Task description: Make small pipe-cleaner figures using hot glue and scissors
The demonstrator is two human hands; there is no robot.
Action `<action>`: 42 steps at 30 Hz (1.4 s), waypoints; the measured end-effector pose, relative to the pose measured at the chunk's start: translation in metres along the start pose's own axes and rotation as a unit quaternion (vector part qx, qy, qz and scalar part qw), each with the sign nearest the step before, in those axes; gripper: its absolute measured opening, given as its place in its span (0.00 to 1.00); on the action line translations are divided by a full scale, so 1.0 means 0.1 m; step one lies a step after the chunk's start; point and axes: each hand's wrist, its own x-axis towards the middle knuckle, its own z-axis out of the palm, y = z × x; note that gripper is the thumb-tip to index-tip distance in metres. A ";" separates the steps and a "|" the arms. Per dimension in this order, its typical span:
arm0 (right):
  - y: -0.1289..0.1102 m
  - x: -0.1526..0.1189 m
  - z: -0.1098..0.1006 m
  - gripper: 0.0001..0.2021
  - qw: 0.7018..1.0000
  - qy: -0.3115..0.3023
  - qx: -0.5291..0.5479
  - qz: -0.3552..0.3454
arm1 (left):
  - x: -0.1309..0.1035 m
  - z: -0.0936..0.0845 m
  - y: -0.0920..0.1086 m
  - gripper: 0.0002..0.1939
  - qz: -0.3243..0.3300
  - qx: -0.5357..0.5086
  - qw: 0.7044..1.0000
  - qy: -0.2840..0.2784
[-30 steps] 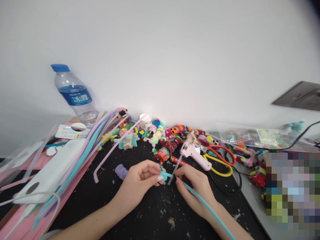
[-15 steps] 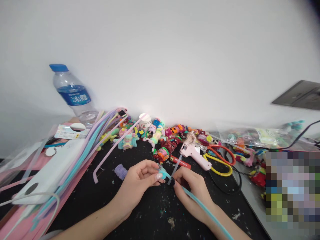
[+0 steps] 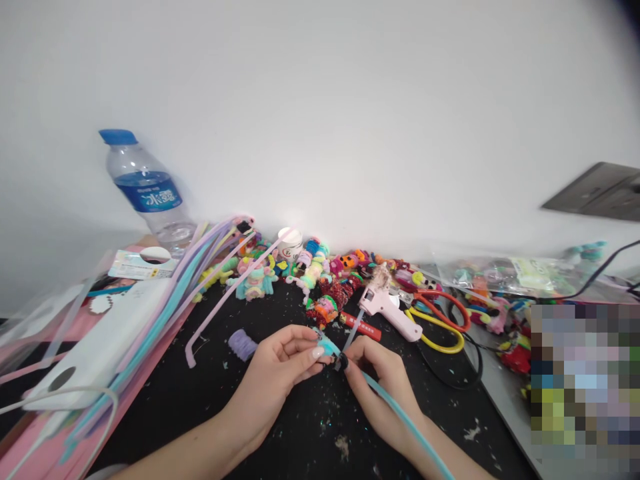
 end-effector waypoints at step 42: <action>-0.02 -0.04 0.00 0.08 1.000 0.002 0.012 -0.006 | -0.03 0.04 0.03 0.07 0.047 0.110 0.993 0.012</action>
